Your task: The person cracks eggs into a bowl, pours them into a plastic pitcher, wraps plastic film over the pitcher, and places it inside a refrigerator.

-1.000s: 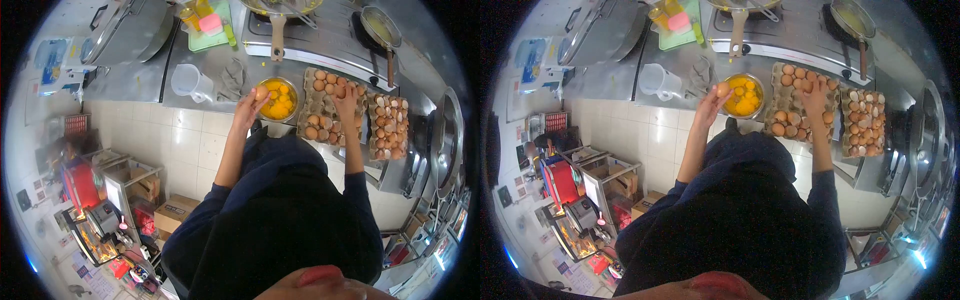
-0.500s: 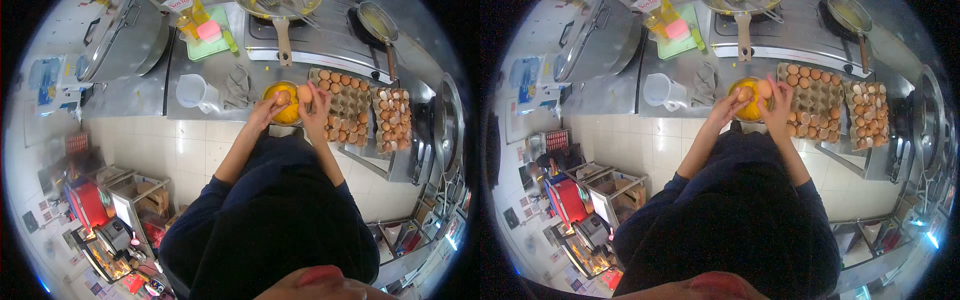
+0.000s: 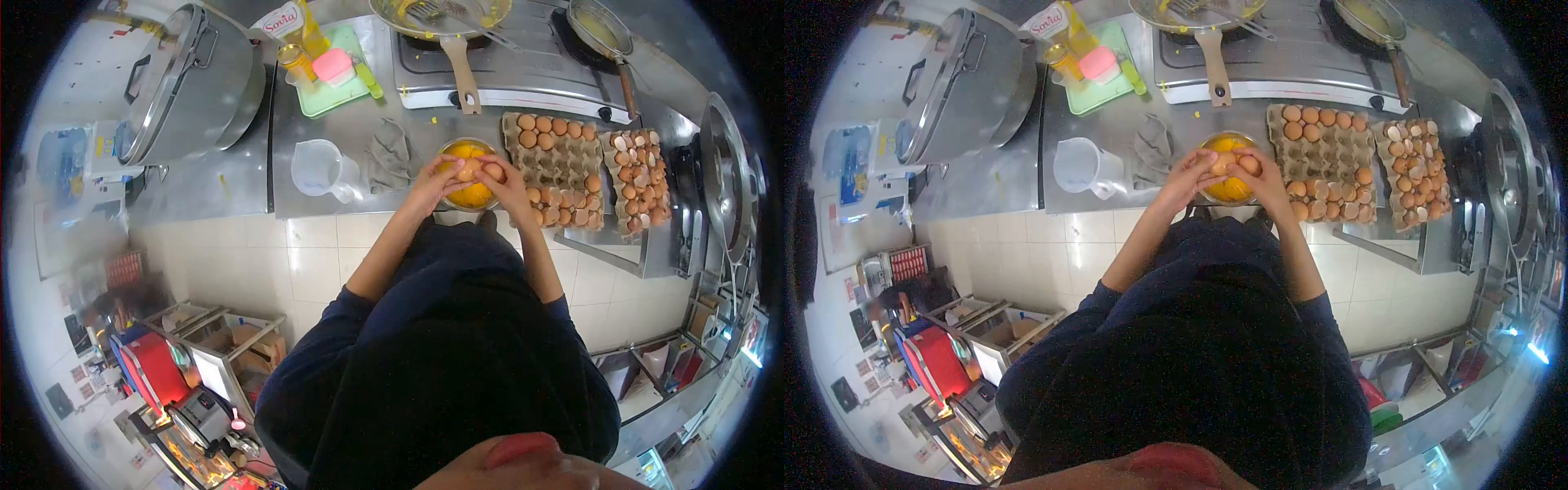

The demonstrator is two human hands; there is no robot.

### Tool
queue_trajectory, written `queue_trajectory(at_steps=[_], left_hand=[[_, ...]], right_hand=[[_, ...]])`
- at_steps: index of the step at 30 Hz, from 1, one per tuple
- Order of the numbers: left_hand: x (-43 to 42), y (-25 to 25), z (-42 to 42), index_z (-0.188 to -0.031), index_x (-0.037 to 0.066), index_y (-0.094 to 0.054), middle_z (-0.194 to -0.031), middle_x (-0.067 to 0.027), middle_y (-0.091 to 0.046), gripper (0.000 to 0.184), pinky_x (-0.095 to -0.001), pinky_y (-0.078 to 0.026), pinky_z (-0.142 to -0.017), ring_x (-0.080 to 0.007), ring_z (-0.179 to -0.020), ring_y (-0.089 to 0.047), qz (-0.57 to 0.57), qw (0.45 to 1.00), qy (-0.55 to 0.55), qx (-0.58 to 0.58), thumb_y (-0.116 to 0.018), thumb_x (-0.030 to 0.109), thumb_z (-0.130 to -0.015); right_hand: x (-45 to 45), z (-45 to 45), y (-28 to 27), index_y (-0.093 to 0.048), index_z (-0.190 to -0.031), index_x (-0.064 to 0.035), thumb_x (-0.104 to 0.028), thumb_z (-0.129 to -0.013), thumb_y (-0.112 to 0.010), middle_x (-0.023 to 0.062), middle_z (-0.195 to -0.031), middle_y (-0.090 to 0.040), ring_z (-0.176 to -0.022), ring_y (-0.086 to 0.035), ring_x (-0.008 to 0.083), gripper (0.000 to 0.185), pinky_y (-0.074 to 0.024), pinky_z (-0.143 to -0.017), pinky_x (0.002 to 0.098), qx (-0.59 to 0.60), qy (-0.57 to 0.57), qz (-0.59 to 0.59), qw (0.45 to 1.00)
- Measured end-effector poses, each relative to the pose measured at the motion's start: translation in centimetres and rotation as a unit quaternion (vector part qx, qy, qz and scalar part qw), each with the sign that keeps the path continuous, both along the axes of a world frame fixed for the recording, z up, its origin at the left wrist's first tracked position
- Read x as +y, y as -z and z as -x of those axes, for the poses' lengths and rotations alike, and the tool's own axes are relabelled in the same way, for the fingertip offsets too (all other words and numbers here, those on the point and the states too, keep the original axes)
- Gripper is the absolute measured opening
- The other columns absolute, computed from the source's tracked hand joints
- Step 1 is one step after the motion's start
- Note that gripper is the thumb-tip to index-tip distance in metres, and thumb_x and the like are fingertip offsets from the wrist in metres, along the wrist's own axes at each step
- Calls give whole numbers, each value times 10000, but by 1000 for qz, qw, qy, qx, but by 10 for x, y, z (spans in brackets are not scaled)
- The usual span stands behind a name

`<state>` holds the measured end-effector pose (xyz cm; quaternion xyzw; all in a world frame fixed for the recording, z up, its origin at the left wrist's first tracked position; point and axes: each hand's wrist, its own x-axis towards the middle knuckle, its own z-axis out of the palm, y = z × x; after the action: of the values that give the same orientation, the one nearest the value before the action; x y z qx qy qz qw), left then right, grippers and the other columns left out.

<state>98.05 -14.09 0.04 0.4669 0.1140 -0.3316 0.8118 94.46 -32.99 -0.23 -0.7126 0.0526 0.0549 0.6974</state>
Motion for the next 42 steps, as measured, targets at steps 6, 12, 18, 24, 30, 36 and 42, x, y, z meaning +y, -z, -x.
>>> queue_trajectory(at_steps=[6, 12, 18, 24, 30, 36, 42], left_hand=[[3, 6, 0, -1173, -26, -565, -1152, -133, -621, 434, -305, -568, -868, -223, -1032, -651, -167, 951, 57, -255, -755, 165, -832], [-4, 18, 3, -1245, -25, -573, -1147, -102, -641, 457, -313, -495, -967, -181, -1086, -613, -235, 924, 26, -302, -715, 38, -816], [-10, 21, 7, -1289, -10, -557, -1207, -119, -606, 493, -316, -489, -980, -199, -1123, -601, -169, 938, 12, -302, -668, -15, -809], [-16, -4, 9, -1318, 89, -563, -1293, -159, -590, 615, -405, -455, -1030, -340, -1187, -580, -353, 807, 40, -472, -674, -61, -731], [-19, -11, 2, -1301, 111, -578, -1285, -122, -609, 625, -395, -428, -1043, -333, -1189, -567, -360, 764, 35, -534, -690, -60, -710], [-70, -18, 14, -1248, 101, -615, -1239, -89, -637, 585, -404, -409, -1043, -316, -1136, -579, -321, 789, 53, -521, -693, -60, -691], [-158, -16, 17, -1360, 140, -518, -1408, -117, -489, 712, -448, -376, -1044, -327, -1252, -477, -291, 719, 75, -627, -694, -27, -691]], right_hand=[[6, -1, 3, -657, -1051, -15, -166, -799, -760, 82, -980, -681, -892, -638, 141, 311, -515, -807, 279, -47, 38, 118, 991], [26, 4, 0, -664, -1042, -3, -157, -745, -767, 160, -962, -688, -881, -683, 250, 351, -535, -790, 323, -82, 122, 209, 967], [21, 8, 3, -661, -1055, -5, -150, -749, -753, 181, -985, -672, -899, -667, 304, 351, -527, -814, 369, -124, 140, 236, 954], [7, 8, -2, -637, -1116, -15, -82, -772, -706, 180, -966, -644, -876, -634, 353, 357, -521, -807, 397, -190, 76, 313, 927], [-12, 10, 8, -599, -1163, -9, -91, -820, -699, 97, -900, -654, -804, -634, 190, 366, -516, -722, 318, -157, 112, 117, 974], [-51, 32, 0, -664, -1079, -29, -189, -847, -750, 10, -919, -640, -751, -571, 44, 295, -462, -620, 182, 121, 41, -164, 978], [-127, 51, -1, -641, -1110, -9, -267, -801, -782, 77, -958, -688, -834, -634, 139, 427, -519, -682, 281, 14, 206, 61, 977]])
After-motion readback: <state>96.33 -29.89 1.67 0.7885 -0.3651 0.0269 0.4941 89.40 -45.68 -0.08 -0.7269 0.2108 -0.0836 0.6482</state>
